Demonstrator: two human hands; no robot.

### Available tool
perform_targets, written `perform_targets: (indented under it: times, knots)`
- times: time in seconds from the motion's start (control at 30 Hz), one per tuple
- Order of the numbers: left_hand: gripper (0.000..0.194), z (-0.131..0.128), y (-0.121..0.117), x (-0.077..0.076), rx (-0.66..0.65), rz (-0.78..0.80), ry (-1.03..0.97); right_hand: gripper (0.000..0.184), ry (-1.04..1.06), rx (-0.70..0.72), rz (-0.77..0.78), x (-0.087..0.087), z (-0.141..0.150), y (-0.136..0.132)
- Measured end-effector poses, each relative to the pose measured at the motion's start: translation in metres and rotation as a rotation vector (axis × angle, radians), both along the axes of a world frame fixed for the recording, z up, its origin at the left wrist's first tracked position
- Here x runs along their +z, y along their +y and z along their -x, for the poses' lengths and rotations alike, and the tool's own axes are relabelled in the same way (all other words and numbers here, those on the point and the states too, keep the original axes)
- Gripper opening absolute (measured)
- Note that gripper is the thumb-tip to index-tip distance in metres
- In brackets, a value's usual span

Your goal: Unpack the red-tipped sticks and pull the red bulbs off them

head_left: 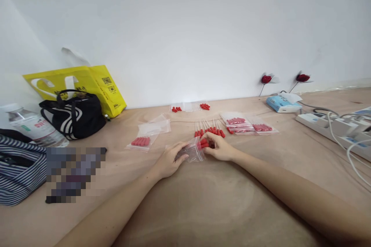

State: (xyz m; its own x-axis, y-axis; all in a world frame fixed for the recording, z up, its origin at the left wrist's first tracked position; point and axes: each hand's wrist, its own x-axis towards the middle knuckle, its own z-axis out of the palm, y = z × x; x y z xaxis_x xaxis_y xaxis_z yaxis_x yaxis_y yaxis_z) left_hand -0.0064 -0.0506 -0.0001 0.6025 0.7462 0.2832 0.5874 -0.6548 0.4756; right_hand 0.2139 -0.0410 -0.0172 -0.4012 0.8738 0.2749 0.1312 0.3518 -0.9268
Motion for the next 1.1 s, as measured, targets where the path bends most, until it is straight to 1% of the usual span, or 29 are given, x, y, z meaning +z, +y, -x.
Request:
perform_targets:
  times: [0.07,0.13,0.2,0.27,0.4,0.47,0.57,0.73,0.8,0.87,0.93,0.97,1.03,1.1]
  knots:
    - [0.033,0.000,-0.001,0.001,-0.005,-0.004,0.006,0.028,0.104,0.025,0.138,0.002,-0.004,0.000]
    - [0.033,-0.001,-0.001,0.002,-0.002,-0.012,0.008,0.035,0.161,0.056,0.254,0.003,-0.005,0.000]
    - [0.034,-0.002,-0.002,0.003,0.008,-0.012,0.010,0.033,0.166,0.062,0.306,0.003,-0.003,-0.001]
    - [0.034,-0.002,-0.002,0.004,0.018,-0.002,0.017,0.029,0.153,0.022,0.319,0.003,-0.001,-0.001]
    - [0.034,0.000,-0.002,0.006,0.019,0.021,0.044,0.030,0.161,-0.130,0.370,0.008,-0.006,0.004]
    - [0.036,0.003,-0.001,0.007,0.012,0.022,0.066,0.030,0.168,-0.178,0.379,0.014,-0.014,0.008]
    - [0.040,0.009,0.001,0.007,0.012,0.023,0.112,0.028,0.154,-0.214,0.318,0.023,-0.029,0.014]
    - [0.044,0.016,0.003,0.008,0.055,0.049,0.177,0.028,0.107,-0.227,0.259,0.035,-0.057,0.023]
    - [0.044,0.017,0.002,0.008,0.065,0.050,0.187,0.029,0.096,-0.307,0.243,0.039,-0.064,0.027]
    - [0.044,0.017,0.002,0.008,0.065,0.049,0.190,0.029,0.092,-0.428,0.185,0.040,-0.066,0.030]
    - [0.043,0.017,0.003,0.009,0.062,0.046,0.191,0.026,0.084,-0.556,0.054,0.037,-0.060,0.034]
    - [0.043,0.017,0.004,0.009,0.057,0.048,0.191,0.023,0.064,-0.616,-0.041,0.034,-0.054,0.037]
    - [0.043,0.016,0.005,0.010,0.040,0.058,0.189,0.015,-0.061,-0.733,-0.281,0.027,-0.040,0.042]
    - [0.042,0.015,0.005,0.012,0.024,0.073,0.181,0.008,-0.225,-0.746,-0.495,0.019,-0.026,0.046]
